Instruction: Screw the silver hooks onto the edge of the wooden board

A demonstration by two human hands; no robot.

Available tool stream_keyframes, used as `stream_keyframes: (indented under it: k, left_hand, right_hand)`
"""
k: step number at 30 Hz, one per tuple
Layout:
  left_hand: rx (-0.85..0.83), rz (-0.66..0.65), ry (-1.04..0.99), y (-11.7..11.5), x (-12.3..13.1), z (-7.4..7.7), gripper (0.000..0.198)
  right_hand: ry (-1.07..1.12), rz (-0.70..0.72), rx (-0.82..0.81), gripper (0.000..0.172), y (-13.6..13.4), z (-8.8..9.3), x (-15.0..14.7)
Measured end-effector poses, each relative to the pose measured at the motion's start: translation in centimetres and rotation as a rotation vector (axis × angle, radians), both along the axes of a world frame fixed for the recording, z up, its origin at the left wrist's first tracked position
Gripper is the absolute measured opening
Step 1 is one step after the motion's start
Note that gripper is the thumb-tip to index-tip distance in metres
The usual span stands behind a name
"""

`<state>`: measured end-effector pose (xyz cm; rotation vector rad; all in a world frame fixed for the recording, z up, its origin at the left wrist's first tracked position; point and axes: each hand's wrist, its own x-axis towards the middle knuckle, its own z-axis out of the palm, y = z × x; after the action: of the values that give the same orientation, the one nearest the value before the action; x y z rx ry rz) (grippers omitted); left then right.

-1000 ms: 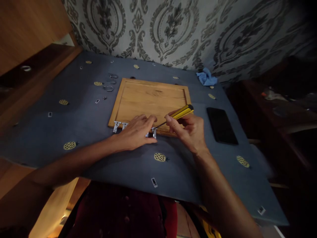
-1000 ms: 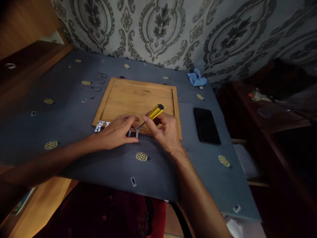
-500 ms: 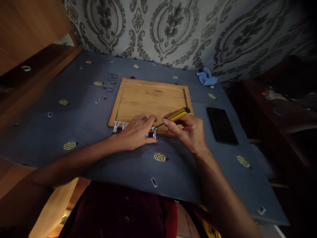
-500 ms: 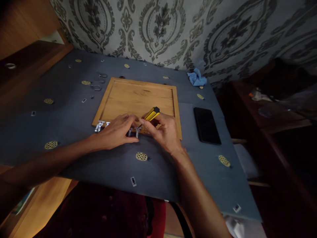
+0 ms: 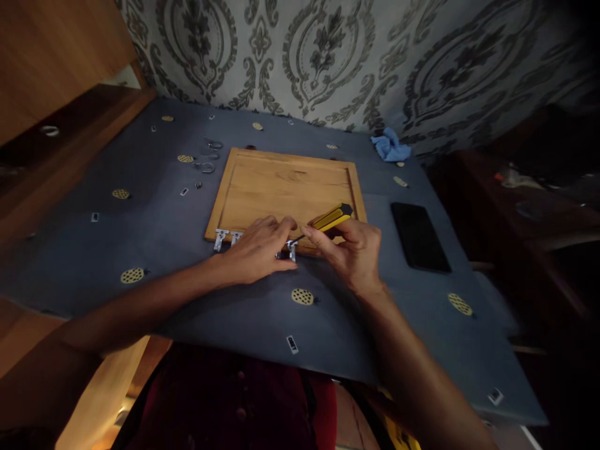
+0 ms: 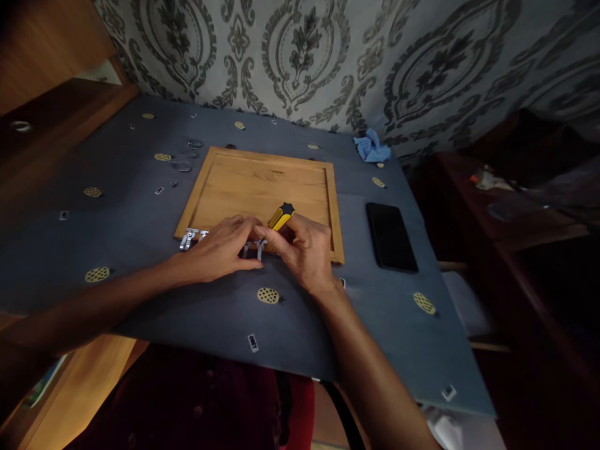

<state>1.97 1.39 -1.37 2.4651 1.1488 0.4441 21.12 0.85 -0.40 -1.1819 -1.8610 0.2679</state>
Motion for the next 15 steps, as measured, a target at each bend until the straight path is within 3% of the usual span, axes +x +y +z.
stream_keyframes:
  k: [7,15]
  left_hand:
    - [-0.027,0.003,0.003,0.00,0.05,0.20,0.051]
    - [-0.016,-0.013,-0.023,0.08,-0.07,-0.07,0.049]
  right_hand:
    - [0.038,-0.032,-0.002,0.054,-0.07,-0.03,-0.40]
    - [0.098,-0.021,-0.113,0.052,0.31,0.10,0.19]
